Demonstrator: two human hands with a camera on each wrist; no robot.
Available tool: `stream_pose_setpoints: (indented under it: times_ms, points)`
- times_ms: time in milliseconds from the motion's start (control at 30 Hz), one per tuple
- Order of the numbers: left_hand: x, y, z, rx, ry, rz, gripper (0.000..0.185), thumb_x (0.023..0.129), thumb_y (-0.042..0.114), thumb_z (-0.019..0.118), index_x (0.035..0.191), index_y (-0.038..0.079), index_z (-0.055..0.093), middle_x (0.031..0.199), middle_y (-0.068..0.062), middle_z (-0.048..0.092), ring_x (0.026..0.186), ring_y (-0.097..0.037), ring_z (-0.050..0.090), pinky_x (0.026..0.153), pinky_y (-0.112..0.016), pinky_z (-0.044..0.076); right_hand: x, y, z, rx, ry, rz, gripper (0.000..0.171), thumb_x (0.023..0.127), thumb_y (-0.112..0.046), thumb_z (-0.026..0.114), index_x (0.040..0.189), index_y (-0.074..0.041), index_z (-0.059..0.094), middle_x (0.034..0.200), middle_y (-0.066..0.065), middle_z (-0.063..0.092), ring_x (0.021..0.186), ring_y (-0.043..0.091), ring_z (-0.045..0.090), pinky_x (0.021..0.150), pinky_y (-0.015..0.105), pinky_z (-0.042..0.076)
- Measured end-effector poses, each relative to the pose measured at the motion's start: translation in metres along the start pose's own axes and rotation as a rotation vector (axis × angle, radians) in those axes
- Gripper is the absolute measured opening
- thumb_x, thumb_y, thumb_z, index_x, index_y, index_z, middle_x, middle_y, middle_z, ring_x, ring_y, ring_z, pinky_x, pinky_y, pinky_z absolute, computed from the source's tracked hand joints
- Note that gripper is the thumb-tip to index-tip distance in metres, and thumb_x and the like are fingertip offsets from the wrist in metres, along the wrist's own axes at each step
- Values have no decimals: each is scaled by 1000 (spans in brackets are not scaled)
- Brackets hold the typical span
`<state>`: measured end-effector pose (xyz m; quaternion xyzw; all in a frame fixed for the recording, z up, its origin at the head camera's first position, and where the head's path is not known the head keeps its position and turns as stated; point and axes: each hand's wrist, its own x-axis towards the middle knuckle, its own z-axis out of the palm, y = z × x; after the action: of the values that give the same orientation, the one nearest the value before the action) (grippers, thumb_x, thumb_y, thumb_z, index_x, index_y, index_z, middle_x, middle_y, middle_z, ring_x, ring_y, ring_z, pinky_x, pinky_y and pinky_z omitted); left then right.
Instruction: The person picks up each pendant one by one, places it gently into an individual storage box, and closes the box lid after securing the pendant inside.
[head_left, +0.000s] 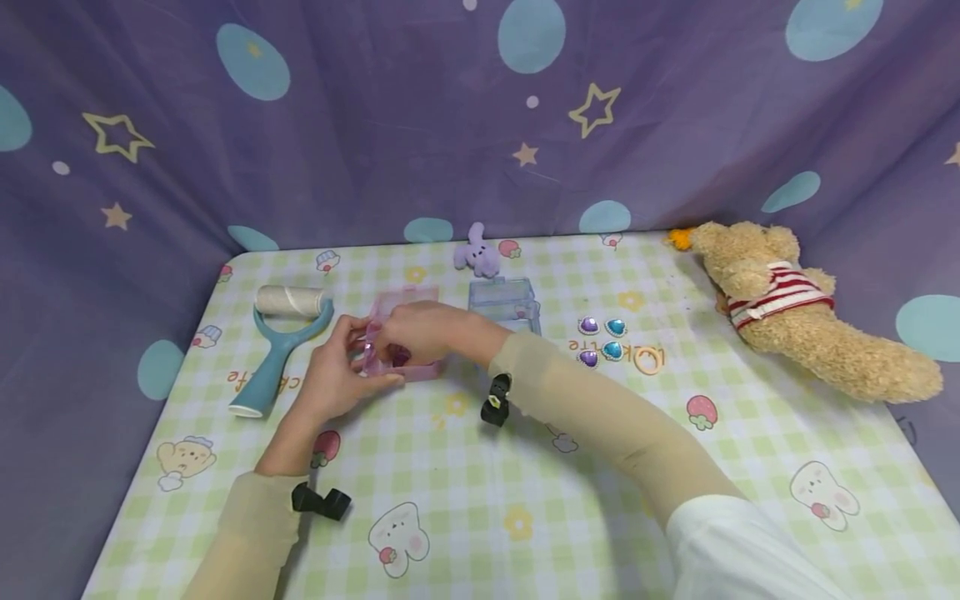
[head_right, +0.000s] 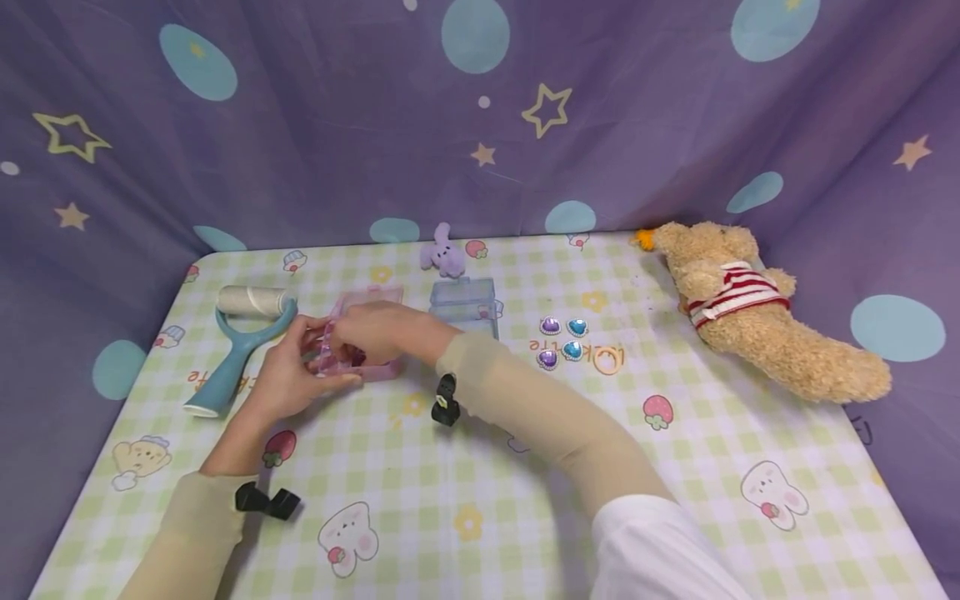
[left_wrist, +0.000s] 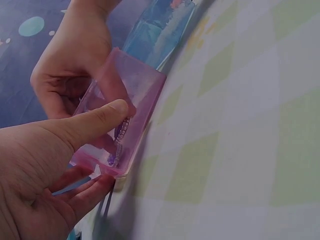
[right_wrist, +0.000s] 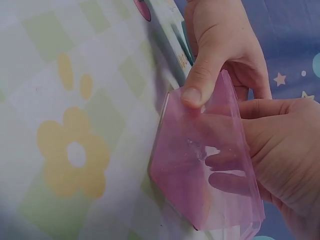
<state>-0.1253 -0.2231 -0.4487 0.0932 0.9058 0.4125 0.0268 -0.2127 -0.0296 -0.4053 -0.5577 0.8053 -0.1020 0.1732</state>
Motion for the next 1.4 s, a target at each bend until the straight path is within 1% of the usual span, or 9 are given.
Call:
stream_pose_setpoints:
  times_ms: [167,333,433,600,900,1067,1167,1267,1400]
  points:
    - [0,0,0,-8,-6,1,94,78,25,99,149,2,42,152,-24,59,138,-42,62,103,-52,61,5,2,1,42,19,-38,11,93,-19,83,103,-18,80,100,-5,78,89,10,68,81,20,55]
    - [1,0,0,-15,-5,4,94,78,25,98,150,3,41,154,-23,57,139,-42,61,104,-53,60,11,4,3,100,27,-73,13,91,-21,87,103,-19,82,102,-7,79,94,8,71,88,17,55]
    - [1,0,1,-12,-1,9,94,78,25,99,150,4,42,153,-24,58,138,-42,62,103,-53,61,14,4,3,95,1,-77,11,91,-23,86,101,-20,82,103,-8,79,98,8,70,91,17,53]
    - [2,0,3,-5,3,14,94,77,25,99,149,3,42,151,-25,60,136,-43,63,101,-56,62,17,3,4,73,-34,-68,10,91,-24,85,99,-20,81,101,-8,79,95,9,68,90,17,52]
    - [2,0,4,-3,5,11,94,76,25,99,149,3,42,150,-24,60,136,-43,63,102,-55,61,16,5,6,61,-27,-74,13,89,-24,87,101,-21,82,104,-8,79,99,9,69,90,18,53]
    - [1,-1,4,-9,2,8,93,77,25,99,148,4,42,150,-23,61,136,-42,63,102,-52,61,11,10,2,144,30,-115,16,90,-21,87,105,-20,83,107,-7,80,96,9,72,87,16,55]
    - [0,-2,3,-22,2,13,91,77,23,99,147,4,42,149,-24,60,137,-42,63,102,-50,61,3,11,-7,213,92,-90,17,93,-15,84,110,-18,83,112,-5,81,88,9,73,82,17,56]
    - [0,-2,2,-35,1,9,91,77,20,98,146,3,42,148,-25,61,136,-43,63,103,-50,61,-12,12,-20,247,167,-62,16,98,-12,77,113,-14,81,114,-1,81,80,9,72,77,19,57]
    - [1,-1,2,-31,3,-18,93,76,19,99,147,3,41,145,-27,63,130,-44,67,103,-53,60,-38,19,-37,245,276,-65,13,99,-15,77,110,-11,81,109,2,81,82,11,72,79,21,59]
